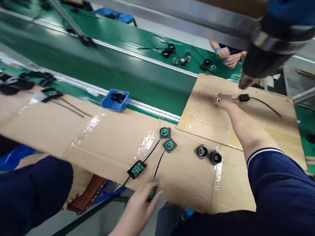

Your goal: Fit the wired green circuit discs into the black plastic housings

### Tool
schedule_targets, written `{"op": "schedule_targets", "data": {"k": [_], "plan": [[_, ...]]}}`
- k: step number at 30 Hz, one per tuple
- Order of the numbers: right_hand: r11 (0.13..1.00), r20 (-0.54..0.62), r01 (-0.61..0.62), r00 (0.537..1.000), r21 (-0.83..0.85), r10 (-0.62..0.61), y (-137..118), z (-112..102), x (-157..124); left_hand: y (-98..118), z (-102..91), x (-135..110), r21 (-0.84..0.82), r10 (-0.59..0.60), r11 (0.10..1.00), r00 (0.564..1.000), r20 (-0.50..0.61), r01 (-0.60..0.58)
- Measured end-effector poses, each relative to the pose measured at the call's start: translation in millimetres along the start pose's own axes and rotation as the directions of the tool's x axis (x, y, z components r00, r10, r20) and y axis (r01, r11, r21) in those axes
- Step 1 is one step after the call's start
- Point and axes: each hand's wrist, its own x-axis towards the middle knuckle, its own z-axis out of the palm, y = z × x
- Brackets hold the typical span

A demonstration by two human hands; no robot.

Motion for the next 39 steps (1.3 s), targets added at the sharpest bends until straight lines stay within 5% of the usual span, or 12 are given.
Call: {"op": "schedule_targets", "data": {"k": [3,6,9,12,15,19,22,25,30,34,39], "plan": [[0.979,-0.037,0.052,0.998,0.198,-0.045,24.7,1.5,-64.2,27.3,75.6,79.0,-0.115,0.062,0.992,0.985,0.160,-0.044],[0.914,-0.106,0.071,0.994,0.399,-0.031,58.0,4.9,-162.5,45.7,143.9,141.3,-0.243,0.143,0.966,0.967,0.212,-0.089],[0.603,-0.168,0.032,0.971,0.797,0.169,83.9,9.0,-281.2,51.9,176.0,165.1,-0.325,0.205,0.937,0.955,0.216,-0.128],[0.183,-0.109,0.029,0.889,0.983,0.445,75.9,19.7,-395.9,49.6,178.7,158.1,-0.367,0.243,0.919,0.942,0.231,-0.147],[0.002,-0.031,0.037,0.794,0.999,0.608,44.6,39.2,-470.2,40.3,171.9,140.3,-0.368,0.241,0.919,0.939,0.247,-0.139],[-0.227,0.160,-0.024,0.780,0.974,0.605,0.0,66.5,-512.3,37.4,150.1,89.7,-0.396,0.243,0.914,0.901,0.361,-0.088],[-0.283,0.210,-0.059,0.813,0.957,0.543,-29.8,80.0,-519.1,56.8,133.7,49.5,-0.376,0.286,0.918,0.864,0.415,-0.124],[-0.167,0.156,-0.083,0.859,0.982,0.487,-45.9,80.4,-511.7,88.6,128.5,35.6,-0.321,0.349,0.917,0.864,0.362,-0.236],[0.389,-0.181,0.072,0.951,0.918,0.252,-35.5,56.7,-496.5,140.2,125.3,39.9,-0.270,0.447,0.883,0.863,0.235,-0.384],[0.535,-0.263,0.159,0.957,0.830,0.124,-13.2,51.6,-487.8,167.2,126.8,38.9,-0.287,0.452,0.873,0.875,0.171,-0.395],[0.643,-0.250,0.077,0.951,0.762,0.182,0.0,56.0,-480.2,177.6,130.7,40.6,-0.281,0.402,0.893,0.904,0.144,-0.352]]}}
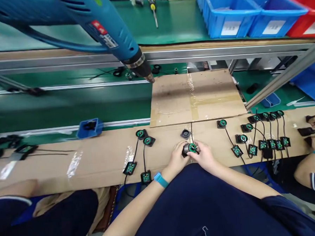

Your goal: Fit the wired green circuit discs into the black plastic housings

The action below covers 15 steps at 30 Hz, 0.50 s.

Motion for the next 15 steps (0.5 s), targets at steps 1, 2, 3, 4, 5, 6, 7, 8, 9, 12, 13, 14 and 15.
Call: {"op": "schedule_targets", "data": {"k": [1,2,3,4,5,6,7,8,9,12,13,14,15], "plan": [[0.999,0.006,0.017,1.000,-0.033,-0.016,-0.8,-1.3,0.1,1.2,-0.3,0.5,-0.004,0.001,1.000,1.000,-0.007,-0.001],[0.997,0.018,0.039,0.999,-0.067,-0.038,-2.4,-2.8,0.1,2.5,-0.9,1.0,-0.009,0.004,1.000,1.000,-0.012,-0.004],[0.993,0.032,0.060,0.998,-0.103,-0.057,-4.4,-4.2,0.0,3.9,-1.8,1.6,-0.013,0.011,1.000,1.000,-0.013,-0.011],[0.987,0.045,0.074,0.997,-0.140,-0.068,-6.6,-5.3,-0.1,5.2,-2.8,2.3,-0.018,0.022,1.000,1.000,-0.012,-0.022],[0.981,0.054,0.081,0.996,-0.176,-0.073,-8.8,-6.2,-0.1,6.5,-3.9,3.0,-0.023,0.036,0.999,0.999,-0.008,-0.036],[0.975,0.061,0.085,0.995,-0.207,-0.074,-11.0,-6.6,-0.1,7.7,-5.0,3.6,-0.029,0.050,0.998,0.999,-0.005,-0.050],[0.968,0.065,0.090,0.995,-0.233,-0.077,-13.2,-6.6,0.0,8.7,-6.1,4.2,-0.040,0.061,0.997,0.998,-0.003,-0.061],[0.963,0.067,0.096,0.994,-0.253,-0.081,-15.5,-6.2,0.0,9.7,-7.2,4.6,-0.053,0.067,0.996,0.998,-0.003,-0.067],[0.958,0.067,0.102,0.994,-0.268,-0.087,-18.1,-5.5,0.1,10.6,-8.5,4.8,-0.069,0.069,0.995,0.998,-0.004,-0.069],[0.947,0.054,0.091,0.996,-0.307,-0.078,-27.6,-2.5,0.7,13.4,-13.3,5.0,-0.111,0.077,0.991,0.997,0.012,-0.075],[0.945,0.037,0.073,0.997,-0.319,-0.064,-31.2,-1.6,0.8,14.5,-15.6,5.0,-0.114,0.084,0.990,0.996,0.015,-0.082],[0.944,0.013,0.055,0.998,-0.326,-0.054,-34.8,-1.0,0.7,15.8,-18.3,5.2,-0.108,0.088,0.990,0.996,0.009,-0.087],[0.944,-0.011,0.047,0.998,-0.326,-0.054,-38.3,-0.7,0.3,17.2,-21.2,5.5,-0.101,0.086,0.991,0.996,-0.006,-0.086]]}}
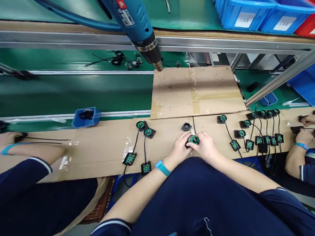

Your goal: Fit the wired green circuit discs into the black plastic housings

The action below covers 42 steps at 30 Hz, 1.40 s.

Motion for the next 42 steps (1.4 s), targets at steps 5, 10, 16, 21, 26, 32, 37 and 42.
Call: {"op": "schedule_targets", "data": {"k": [5,10,16,21,26,32,37,42], "plan": [[0.992,-0.018,0.107,0.994,0.072,-0.106,-16.1,-5.9,-9.6,6.8,-12.4,-0.8,-0.138,-0.042,0.989,0.999,0.016,0.044],[0.999,-0.074,-0.003,0.997,0.051,0.007,-40.9,-8.6,-29.8,15.1,-21.8,-11.2,-0.169,-0.007,0.986,1.000,-0.026,0.002],[0.995,-0.010,0.028,1.000,0.098,-0.027,-74.5,-36.6,-51.8,34.8,-56.0,-11.5,-0.319,0.059,0.947,0.971,0.232,0.019],[0.965,0.108,-0.030,0.994,0.259,0.002,-87.8,-65.4,-75.0,52.6,-71.8,-12.6,-0.394,0.095,0.917,0.925,0.368,0.063],[0.948,0.149,-0.014,0.988,0.317,-0.035,-81.4,-90.7,-78.5,72.5,-66.3,-10.6,-0.382,0.073,0.918,0.906,0.417,0.102],[0.978,0.015,0.100,0.994,0.185,-0.105,-61.6,-102.9,-60.4,85.8,-38.1,4.8,-0.265,0.092,0.964,0.969,0.230,-0.029],[0.986,-0.176,0.138,0.977,0.094,-0.120,-37.5,-88.9,-56.2,80.8,-10.9,15.7,-0.059,0.249,0.967,0.968,-0.011,-0.249],[0.971,-0.224,0.230,0.951,0.060,-0.212,-10.6,-84.2,-55.8,73.6,10.0,25.4,-0.151,0.215,0.964,0.976,-0.033,-0.217]]}}
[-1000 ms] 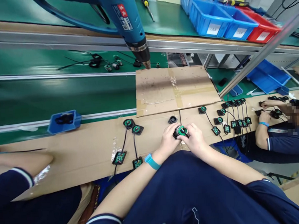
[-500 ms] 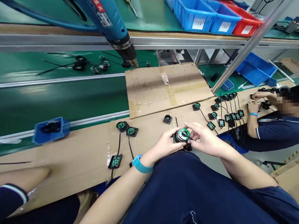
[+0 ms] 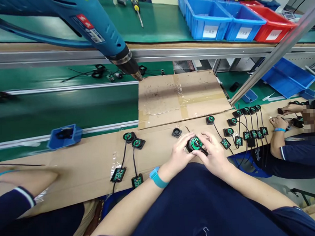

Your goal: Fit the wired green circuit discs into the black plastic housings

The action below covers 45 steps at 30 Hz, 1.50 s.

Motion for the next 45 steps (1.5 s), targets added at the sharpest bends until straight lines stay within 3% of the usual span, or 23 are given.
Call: {"op": "schedule_targets", "data": {"k": [4,8,10,13,16,19,20,22,25,27,29,31,33,37,40,45], "plan": [[0.999,0.049,0.026,0.998,0.044,-0.028,29.5,9.9,-14.1,-13.6,24.3,-2.1,0.009,-0.062,0.998,0.998,-0.013,0.063],[1.000,-0.038,0.018,0.999,0.017,-0.017,70.2,28.1,-29.8,-31.9,46.6,-11.7,0.044,-0.041,0.998,0.993,0.114,0.036],[0.999,-0.020,-0.008,1.000,0.045,0.009,89.6,35.4,-30.8,-41.5,54.4,-17.4,0.000,-0.111,0.994,0.981,0.160,0.113],[0.992,0.004,-0.086,0.996,0.097,0.086,109.8,39.2,-21.3,-55.1,64.7,-22.8,-0.076,-0.262,0.958,0.953,0.155,0.276],[0.968,-0.016,-0.175,0.983,0.182,0.181,114.3,30.1,-1.9,-68.2,78.9,-19.9,-0.213,-0.381,0.892,0.916,0.123,0.400],[0.910,-0.077,-0.250,0.954,0.331,0.291,108.4,13.1,23.9,-79.4,99.4,-10.9,-0.343,-0.350,0.831,0.891,0.290,0.438],[0.892,-0.108,-0.260,0.942,0.369,0.319,107.1,8.4,32.9,-81.9,106.7,-8.7,-0.309,-0.330,0.836,0.865,0.377,0.454],[0.897,-0.188,-0.246,0.925,0.368,0.331,111.1,4.8,49.5,-85.1,119.7,-8.0,-0.156,-0.360,0.851,0.772,0.524,0.502],[0.963,-0.312,-0.175,0.921,0.203,0.234,141.0,21.4,62.5,-88.4,131.2,-19.6,0.016,-0.454,0.828,0.652,0.607,0.561],[0.976,-0.276,-0.207,0.936,0.068,0.217,174.8,46.1,60.1,-93.0,132.4,-34.2,0.053,-0.492,0.807,0.620,0.612,0.588],[0.955,-0.112,-0.287,0.954,-0.069,0.278,211.0,75.0,51.3,-100.8,128.6,-50.6,0.106,-0.544,0.783,0.591,0.596,0.613],[0.928,0.063,-0.327,0.938,-0.177,0.342,241.7,100.8,41.7,-110.1,120.7,-65.7,0.177,-0.605,0.756,0.571,0.555,0.630],[0.924,0.159,-0.321,0.921,-0.211,0.356,263.0,117.9,35.9,-118.5,110.0,-78.1,0.263,-0.661,0.734,0.572,0.486,0.626],[0.947,0.260,-0.249,0.919,-0.200,0.297,283.4,126.6,34.1,-129.4,90.1,-96.2,0.434,-0.691,0.721,0.607,0.392,0.541],[0.963,0.295,-0.188,0.925,-0.191,0.239,291.1,124.5,31.6,-136.0,85.1,-106.4,0.505,-0.654,0.748,0.610,0.447,0.431],[0.974,0.246,-0.140,0.952,-0.178,0.182,298.0,121.5,28.3,-148.1,88.8,-116.2,0.535,-0.567,0.804,0.606,0.558,0.259]]}}
